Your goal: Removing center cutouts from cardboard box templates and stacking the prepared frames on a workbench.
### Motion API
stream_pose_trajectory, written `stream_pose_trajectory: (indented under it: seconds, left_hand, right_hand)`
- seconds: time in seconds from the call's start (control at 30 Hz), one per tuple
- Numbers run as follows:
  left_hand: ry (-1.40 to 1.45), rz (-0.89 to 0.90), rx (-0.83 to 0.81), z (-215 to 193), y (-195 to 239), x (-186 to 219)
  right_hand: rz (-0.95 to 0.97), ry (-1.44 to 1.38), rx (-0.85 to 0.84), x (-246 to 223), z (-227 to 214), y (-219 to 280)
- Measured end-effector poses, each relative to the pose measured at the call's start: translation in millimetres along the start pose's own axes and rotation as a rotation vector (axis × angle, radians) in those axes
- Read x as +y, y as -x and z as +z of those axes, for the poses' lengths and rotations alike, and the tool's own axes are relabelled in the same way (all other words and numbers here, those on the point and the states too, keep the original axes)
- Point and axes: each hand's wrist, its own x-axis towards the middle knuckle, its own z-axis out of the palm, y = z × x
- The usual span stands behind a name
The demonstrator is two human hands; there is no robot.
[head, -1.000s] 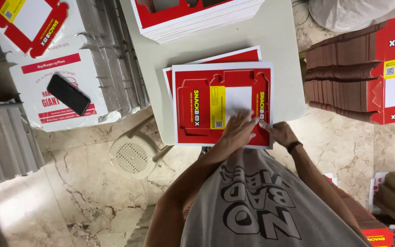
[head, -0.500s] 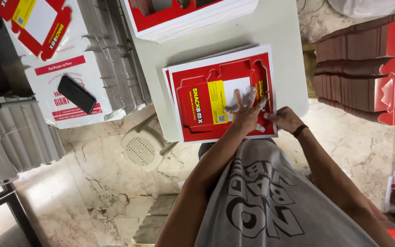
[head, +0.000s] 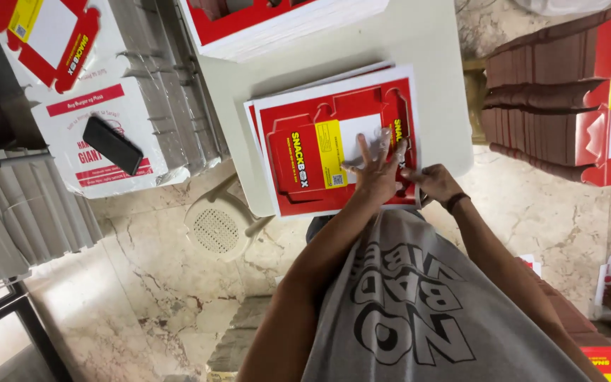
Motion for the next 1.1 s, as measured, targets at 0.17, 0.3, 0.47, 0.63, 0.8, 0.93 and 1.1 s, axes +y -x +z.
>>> stream_pose_trajectory:
  seconds: [0.17, 0.3, 0.47, 0.63, 0.8, 0.93, 1.1]
  left_hand:
    - [-0.056, 0.095, -0.024, 14, -9, -33]
    - [-0.239, 0.144, -0.003, 22, -5, -37]
    - [-0.236, 0.117, -0.041, 19, -1, -21]
    - [-0.185, 0.121, -0.031, 22, 8, 21]
    - [-0.262, 0.009, -0.014, 32, 10, 32]
    - [-0.168, -0.019, -0.014, 23, 4, 23]
    - [-0.16, 0.017, 0.009, 14, 20, 4]
  right_hand:
    - [0.138, 0.071, -0.084, 36, -2, 33]
    - [0.141, -0.152, -0.07, 88, 29, 28]
    - [-0.08, -0.367, 0.055, 63, 39, 51]
    - [-0.126, -0.46, 0.131, 108, 10, 32]
    - [-0.216, -0.125, 0.235, 84, 20, 49]
    - [-0.183, -0.055, 0.254, 61, 19, 59]
    - [-0.082, -0.173, 0.45, 79, 31, 29]
